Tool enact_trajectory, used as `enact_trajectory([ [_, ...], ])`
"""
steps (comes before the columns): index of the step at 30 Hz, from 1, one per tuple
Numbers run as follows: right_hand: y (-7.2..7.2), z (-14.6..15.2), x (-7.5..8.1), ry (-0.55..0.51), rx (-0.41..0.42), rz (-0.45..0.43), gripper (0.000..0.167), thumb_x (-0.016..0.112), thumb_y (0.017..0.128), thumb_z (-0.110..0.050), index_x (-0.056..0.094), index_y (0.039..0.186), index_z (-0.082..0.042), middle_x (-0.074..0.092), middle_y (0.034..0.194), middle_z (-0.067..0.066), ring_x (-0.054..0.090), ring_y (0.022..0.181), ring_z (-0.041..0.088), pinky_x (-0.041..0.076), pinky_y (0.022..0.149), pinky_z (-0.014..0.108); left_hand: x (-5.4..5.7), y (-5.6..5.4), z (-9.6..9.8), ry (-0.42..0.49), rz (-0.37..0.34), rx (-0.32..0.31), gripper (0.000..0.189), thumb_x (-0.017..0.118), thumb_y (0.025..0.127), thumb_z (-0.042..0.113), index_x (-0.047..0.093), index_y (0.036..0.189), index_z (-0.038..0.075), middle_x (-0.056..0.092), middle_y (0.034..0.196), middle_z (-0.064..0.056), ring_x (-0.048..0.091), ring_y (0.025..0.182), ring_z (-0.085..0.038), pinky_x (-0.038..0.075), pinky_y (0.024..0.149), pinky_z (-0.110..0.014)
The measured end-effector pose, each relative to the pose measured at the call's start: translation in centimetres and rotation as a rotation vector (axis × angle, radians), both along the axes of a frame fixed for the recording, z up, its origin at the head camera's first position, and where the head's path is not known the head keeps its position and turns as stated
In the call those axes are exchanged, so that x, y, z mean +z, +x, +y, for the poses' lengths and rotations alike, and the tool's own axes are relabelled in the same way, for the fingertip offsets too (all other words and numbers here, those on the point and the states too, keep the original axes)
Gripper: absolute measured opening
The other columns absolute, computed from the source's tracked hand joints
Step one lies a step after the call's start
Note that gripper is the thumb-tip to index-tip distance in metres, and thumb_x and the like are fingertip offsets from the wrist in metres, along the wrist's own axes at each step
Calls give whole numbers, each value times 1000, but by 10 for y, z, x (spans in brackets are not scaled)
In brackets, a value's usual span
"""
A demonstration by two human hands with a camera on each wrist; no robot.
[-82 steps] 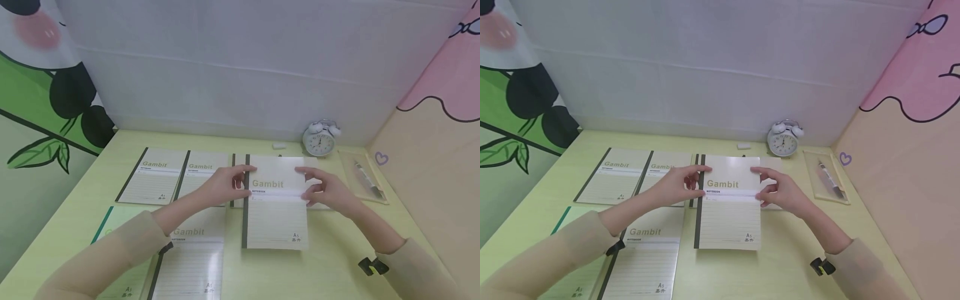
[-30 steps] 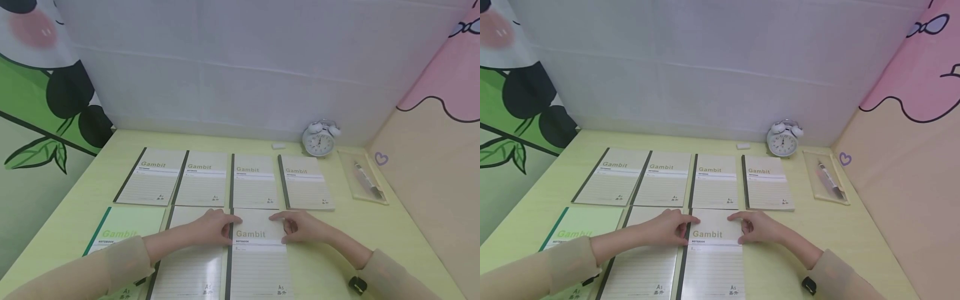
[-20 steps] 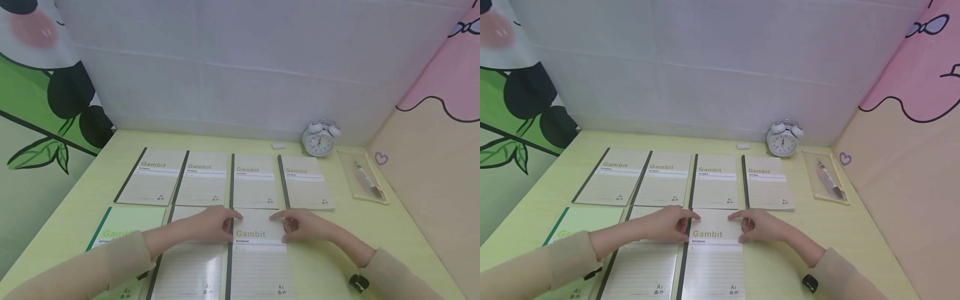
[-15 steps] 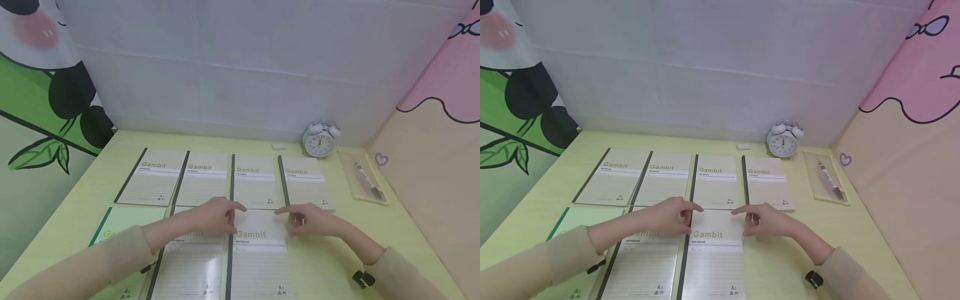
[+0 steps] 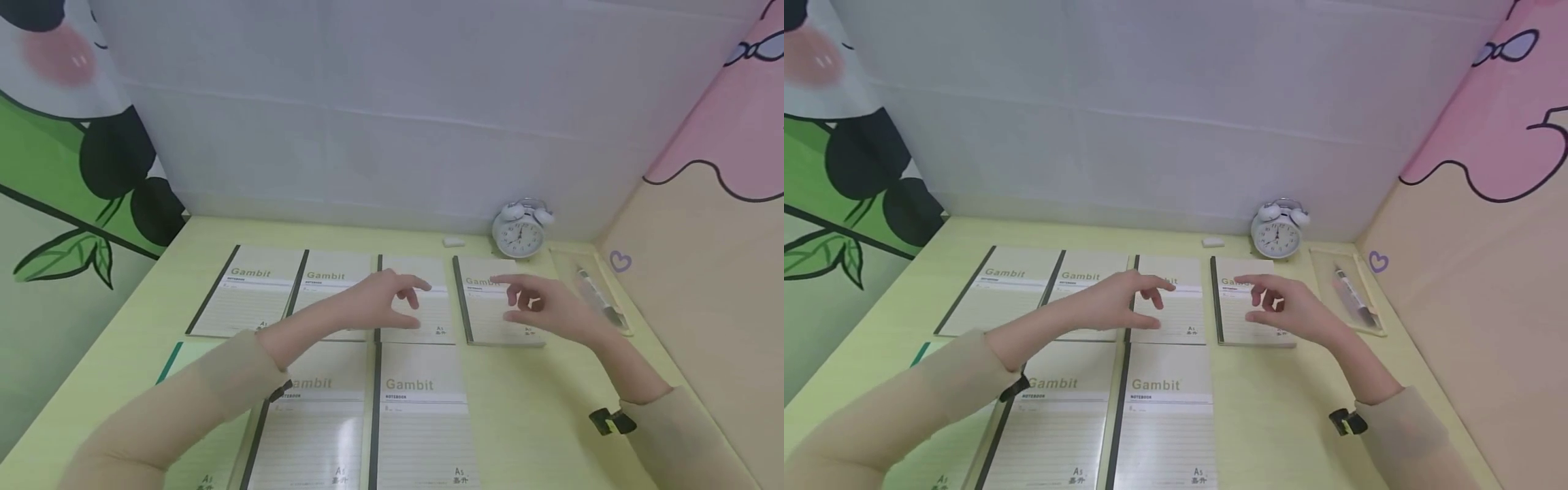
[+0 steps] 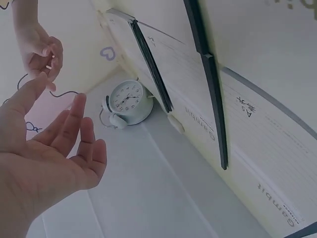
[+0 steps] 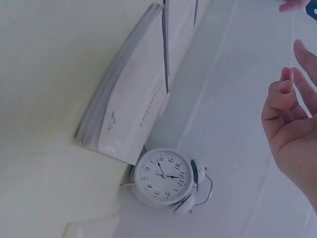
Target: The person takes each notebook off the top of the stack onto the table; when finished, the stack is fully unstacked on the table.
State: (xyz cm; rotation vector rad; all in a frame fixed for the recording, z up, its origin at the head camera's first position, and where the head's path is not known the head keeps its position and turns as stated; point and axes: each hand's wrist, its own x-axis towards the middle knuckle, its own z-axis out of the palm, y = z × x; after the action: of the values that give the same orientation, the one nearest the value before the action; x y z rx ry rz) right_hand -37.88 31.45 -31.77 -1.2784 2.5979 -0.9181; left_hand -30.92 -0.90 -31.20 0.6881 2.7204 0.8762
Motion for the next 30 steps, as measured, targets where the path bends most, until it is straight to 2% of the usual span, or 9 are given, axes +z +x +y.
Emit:
enact_trajectory([
  [3,-11,8,9,-31,-52,20,53,74,81,-12,55,131,-14,55,88,0,53,68,8,44,54,20,2,-11,6,40,18,13,58,72,83,33,51,134,18,65,104,9,54,111,-17,41,98,-36],
  [6,-22,15,14,-70,-81,22,54,73,82,-8,53,132,-9,56,91,4,54,72,8,45,55,20,5,-20,13,106,28,37,58,72,83,34,51,134,17,64,111,6,53,112,-18,41,98,-37],
  [10,-38,29,14,-99,-154,10,56,70,83,-4,50,135,-7,56,94,9,54,78,6,46,60,16,7,-33,22,198,23,67,58,71,83,36,49,134,18,62,118,4,52,112,-18,43,93,-35],
  [15,-52,43,9,-114,-255,11,57,71,83,-6,50,136,-8,57,98,9,53,83,7,47,69,12,4,-48,35,252,10,104,60,70,82,39,48,135,21,58,125,4,50,115,-15,43,94,-35],
  [18,-56,49,5,-102,-276,25,54,70,85,-11,51,136,-9,59,106,9,54,90,10,47,73,10,-4,-58,41,282,-1,130,61,71,82,41,48,135,22,58,126,5,50,116,-14,44,95,-34],
  [24,-64,60,-11,-70,-335,-45,52,66,89,-25,49,137,-12,55,130,9,53,108,12,44,80,8,-31,-77,51,360,-74,173,64,71,82,42,47,137,19,55,130,3,48,119,-18,43,97,-36],
  [27,-72,64,-24,-88,-335,-98,56,66,89,-23,45,139,-8,50,136,13,51,116,21,44,82,9,-43,-83,57,353,-113,182,70,71,81,44,42,140,19,50,136,2,44,125,-19,41,101,-38],
  [28,-74,64,-28,-93,-334,-112,58,66,89,-22,43,140,-8,48,138,13,50,119,25,44,84,10,-46,-84,59,340,-121,181,72,71,81,45,40,141,19,48,139,2,43,127,-19,39,102,-39],
  [30,-78,65,-36,-102,-302,-131,62,67,89,-18,39,142,-3,43,141,18,45,123,34,47,92,23,-53,-85,64,309,-130,170,77,70,81,47,36,144,20,43,144,2,39,132,-19,37,105,-41],
])
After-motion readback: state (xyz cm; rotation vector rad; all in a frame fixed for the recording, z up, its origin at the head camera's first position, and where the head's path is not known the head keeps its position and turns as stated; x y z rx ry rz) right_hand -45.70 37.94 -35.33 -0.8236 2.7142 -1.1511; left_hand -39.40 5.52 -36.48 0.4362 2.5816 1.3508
